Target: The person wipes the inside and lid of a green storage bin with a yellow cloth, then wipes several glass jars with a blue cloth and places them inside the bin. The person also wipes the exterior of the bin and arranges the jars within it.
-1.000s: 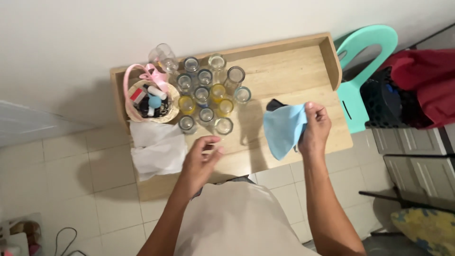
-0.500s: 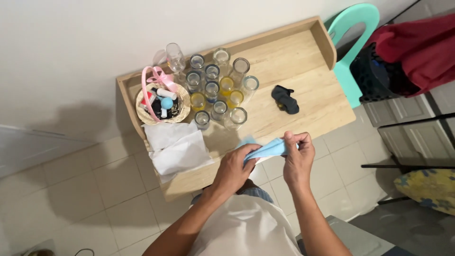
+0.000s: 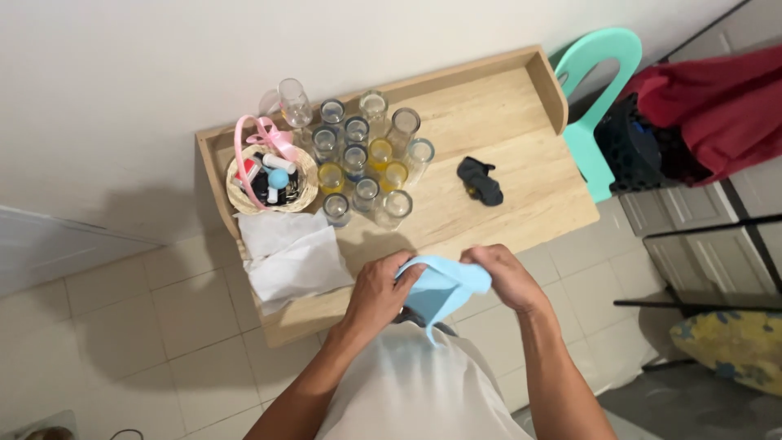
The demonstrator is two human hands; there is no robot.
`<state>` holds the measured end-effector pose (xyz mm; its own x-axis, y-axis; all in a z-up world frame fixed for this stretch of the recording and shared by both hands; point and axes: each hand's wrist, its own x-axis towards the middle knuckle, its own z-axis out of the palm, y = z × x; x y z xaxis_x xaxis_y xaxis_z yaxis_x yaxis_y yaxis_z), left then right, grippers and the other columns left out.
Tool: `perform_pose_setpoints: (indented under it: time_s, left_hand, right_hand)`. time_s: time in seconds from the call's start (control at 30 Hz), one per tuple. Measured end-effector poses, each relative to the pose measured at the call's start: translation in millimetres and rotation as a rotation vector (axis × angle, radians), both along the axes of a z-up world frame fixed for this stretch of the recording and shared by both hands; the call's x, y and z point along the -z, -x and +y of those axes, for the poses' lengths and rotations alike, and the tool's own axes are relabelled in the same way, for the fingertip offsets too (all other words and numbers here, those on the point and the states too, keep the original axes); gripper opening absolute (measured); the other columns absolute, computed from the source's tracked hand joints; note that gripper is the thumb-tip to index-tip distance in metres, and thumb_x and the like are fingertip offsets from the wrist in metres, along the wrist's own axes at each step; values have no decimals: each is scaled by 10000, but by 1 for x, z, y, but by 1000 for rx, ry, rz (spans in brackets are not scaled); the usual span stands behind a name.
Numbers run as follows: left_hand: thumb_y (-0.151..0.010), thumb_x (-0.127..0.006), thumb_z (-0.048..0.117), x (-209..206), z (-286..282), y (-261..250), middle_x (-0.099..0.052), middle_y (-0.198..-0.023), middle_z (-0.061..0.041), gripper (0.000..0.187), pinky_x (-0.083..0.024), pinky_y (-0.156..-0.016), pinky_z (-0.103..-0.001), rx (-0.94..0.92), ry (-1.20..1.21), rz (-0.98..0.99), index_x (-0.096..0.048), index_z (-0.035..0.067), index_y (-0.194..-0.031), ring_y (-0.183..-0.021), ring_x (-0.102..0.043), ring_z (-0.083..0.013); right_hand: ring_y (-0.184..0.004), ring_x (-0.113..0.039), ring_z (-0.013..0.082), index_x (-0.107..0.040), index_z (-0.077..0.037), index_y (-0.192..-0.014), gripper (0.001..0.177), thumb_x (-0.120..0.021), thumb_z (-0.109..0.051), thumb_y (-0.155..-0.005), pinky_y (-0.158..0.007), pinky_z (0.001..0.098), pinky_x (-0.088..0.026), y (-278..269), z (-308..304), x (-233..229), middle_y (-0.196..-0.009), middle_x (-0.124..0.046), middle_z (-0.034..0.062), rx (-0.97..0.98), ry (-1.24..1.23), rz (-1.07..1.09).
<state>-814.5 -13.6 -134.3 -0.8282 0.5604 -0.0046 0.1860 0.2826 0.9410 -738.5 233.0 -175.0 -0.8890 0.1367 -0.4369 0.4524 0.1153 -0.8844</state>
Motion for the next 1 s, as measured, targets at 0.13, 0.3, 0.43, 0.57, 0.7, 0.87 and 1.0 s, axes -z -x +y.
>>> perform_pose_setpoints:
  time_s: [0.13,0.3,0.43,0.57,0.7,0.87,1.0]
  left_hand:
    - [-999,-617,313,10,25,1,-663,-761,-218,289,-499,-664,-483,-70,61,-12,-670,33,-945,-748,-657,-428]
    - [-1054,-580,318,42,71,17,-682,-818,-198,257,-504,-704,-478,-188,95,92,-649,72,-1025,-814,-669,-423]
    - [-939,-691,351,62,86,52,-690,-1092,-132,375,-537,-848,-433,-113,-26,-48,-598,121,-1221,-1029,-674,-317]
    - [-879,-797,391,77,84,81,-620,-1320,-80,547,-454,-1047,-451,-37,95,-30,-584,151,-1322,-1255,-575,-272]
    - [-810,-823,386,84,96,76,-589,-1306,-79,594,-402,-1030,-480,-152,523,273,-605,158,-1314,-1223,-528,-302]
    - [-760,-779,174,128,89,72,-565,-1264,-88,516,-404,-981,-473,-153,626,511,-664,154,-1262,-1204,-487,-315]
    - [-742,-767,139,123,76,66,-568,-1266,-71,488,-392,-985,-455,-143,661,514,-677,163,-1221,-1231,-487,-296]
  right_hand:
    - [-972,-671,198,-684,-25,-1087,400,-526,-392,-1100,-870,357,-547,9,1,50,-1030,-699,108,10,753,264]
    - [-1085,-652,213,-581,-29,-1390,457,-636,-267,-1004,-906,400,-560,0,-12,66,-1252,-667,116,-1,707,-59]
    - [-1164,-651,211,-489,-82,-1463,579,-662,-265,-941,-979,414,-555,11,19,35,-1339,-638,88,58,828,-72]
    - [-1220,-637,234,-450,-97,-1509,612,-640,-277,-956,-1038,438,-533,18,67,15,-1398,-608,94,177,859,42]
    - [-1240,-610,252,-438,-92,-1524,583,-607,-281,-999,-1040,454,-512,14,97,11,-1418,-588,101,262,884,119]
    - [-1282,-588,258,-437,-99,-1527,563,-544,-319,-1020,-1058,451,-505,13,97,0,-1464,-562,98,407,916,195]
    - [-1293,-577,274,-432,-97,-1526,556,-520,-337,-1032,-1068,465,-498,14,90,8,-1469,-550,106,442,963,243]
